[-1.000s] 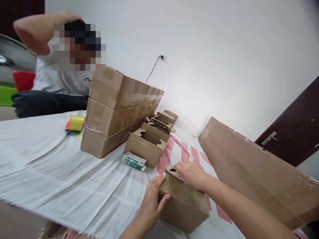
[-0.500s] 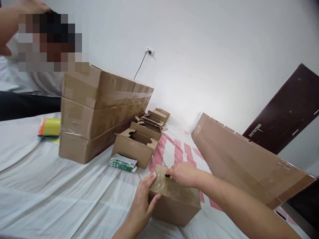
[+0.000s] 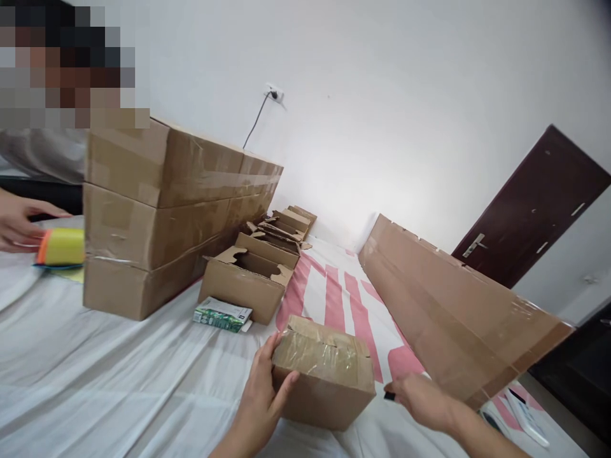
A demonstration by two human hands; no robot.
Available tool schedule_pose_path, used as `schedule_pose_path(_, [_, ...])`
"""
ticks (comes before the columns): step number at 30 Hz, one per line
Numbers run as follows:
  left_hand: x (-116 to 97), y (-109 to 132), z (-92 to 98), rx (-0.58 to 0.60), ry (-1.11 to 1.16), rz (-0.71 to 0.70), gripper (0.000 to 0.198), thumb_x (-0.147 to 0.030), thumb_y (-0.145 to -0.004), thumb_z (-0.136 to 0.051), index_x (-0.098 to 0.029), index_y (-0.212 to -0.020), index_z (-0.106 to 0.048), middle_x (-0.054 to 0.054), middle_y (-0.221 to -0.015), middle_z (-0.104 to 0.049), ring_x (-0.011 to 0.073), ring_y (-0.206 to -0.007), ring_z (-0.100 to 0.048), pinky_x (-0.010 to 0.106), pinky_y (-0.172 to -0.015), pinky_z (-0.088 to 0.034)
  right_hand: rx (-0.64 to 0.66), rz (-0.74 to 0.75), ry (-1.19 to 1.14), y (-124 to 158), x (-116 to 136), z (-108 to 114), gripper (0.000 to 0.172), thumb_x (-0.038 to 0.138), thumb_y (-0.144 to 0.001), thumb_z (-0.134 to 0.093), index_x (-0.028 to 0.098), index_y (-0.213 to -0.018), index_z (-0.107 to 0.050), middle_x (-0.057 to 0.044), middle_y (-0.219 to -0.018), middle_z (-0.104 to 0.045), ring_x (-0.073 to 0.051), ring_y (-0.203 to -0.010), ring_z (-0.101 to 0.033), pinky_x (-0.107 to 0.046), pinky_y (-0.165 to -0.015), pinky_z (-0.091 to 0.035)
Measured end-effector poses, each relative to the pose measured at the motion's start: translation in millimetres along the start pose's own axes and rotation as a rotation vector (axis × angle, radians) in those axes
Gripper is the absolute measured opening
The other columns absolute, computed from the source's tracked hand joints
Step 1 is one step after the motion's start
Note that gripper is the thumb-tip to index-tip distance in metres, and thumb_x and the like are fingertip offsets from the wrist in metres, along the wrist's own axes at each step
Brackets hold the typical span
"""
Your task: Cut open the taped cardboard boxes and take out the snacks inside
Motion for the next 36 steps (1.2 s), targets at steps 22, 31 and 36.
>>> schedule_pose_path(22, [-5,-6,10.1,0.077,0.458,0.122,0.044,-0.062,-0.072,-0.063,-0.020,-0.060,-0.065,0.012,-0.128,-0.049,0.0350,-0.113,-0.053,0.051,-0.091,-0.047,-0.372,0.116,-0.835,-40,42,69,0.053,0.060,-0.091,-0.038,0.016,-0.109,-0.061,-0.010,-0.094,-0.067,-0.023,-0.091,-0.063,-0.039,-0.083,-0.050])
schedule_pose_path(31, [-10,-5,12.5,0.073,0.441,0.108,0.023,-0.045,-0.074,-0.068,-0.024,-0.084,-0.069,0.011,-0.130,-0.047,0.0324,-0.115,-0.054,0.048,-0.093,-0.047,-0.245,0.469,-0.523,-4,120,71,0.064,0.062,-0.075,-0.065,0.020,-0.123,-0.056,-0.012,-0.117,-0.060,-0.028,-0.111,-0.052,-0.043,-0.097,-0.041])
schedule_pose_path(36, [5,-6,20.2,-0.142,0.725,0.207,0.038,-0.036,-0.078,-0.064,-0.028,-0.114,-0.055,0.010,-0.135,-0.044,0.0269,-0.114,-0.057,0.044,-0.092,-0.050,-0.195,0.293,-0.464,-5,107,51,0.044,0.038,-0.070,-0.076,0.021,-0.106,-0.060,-0.007,-0.101,-0.062,-0.025,-0.095,-0.057,-0.036,-0.082,-0.046])
Point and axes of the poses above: each hand's wrist, its own y-axis away from the middle knuckle, its own z-axis out of the back of the hand, x = y × z, the point moved 7 cm from there along -y, towards the middle knuckle
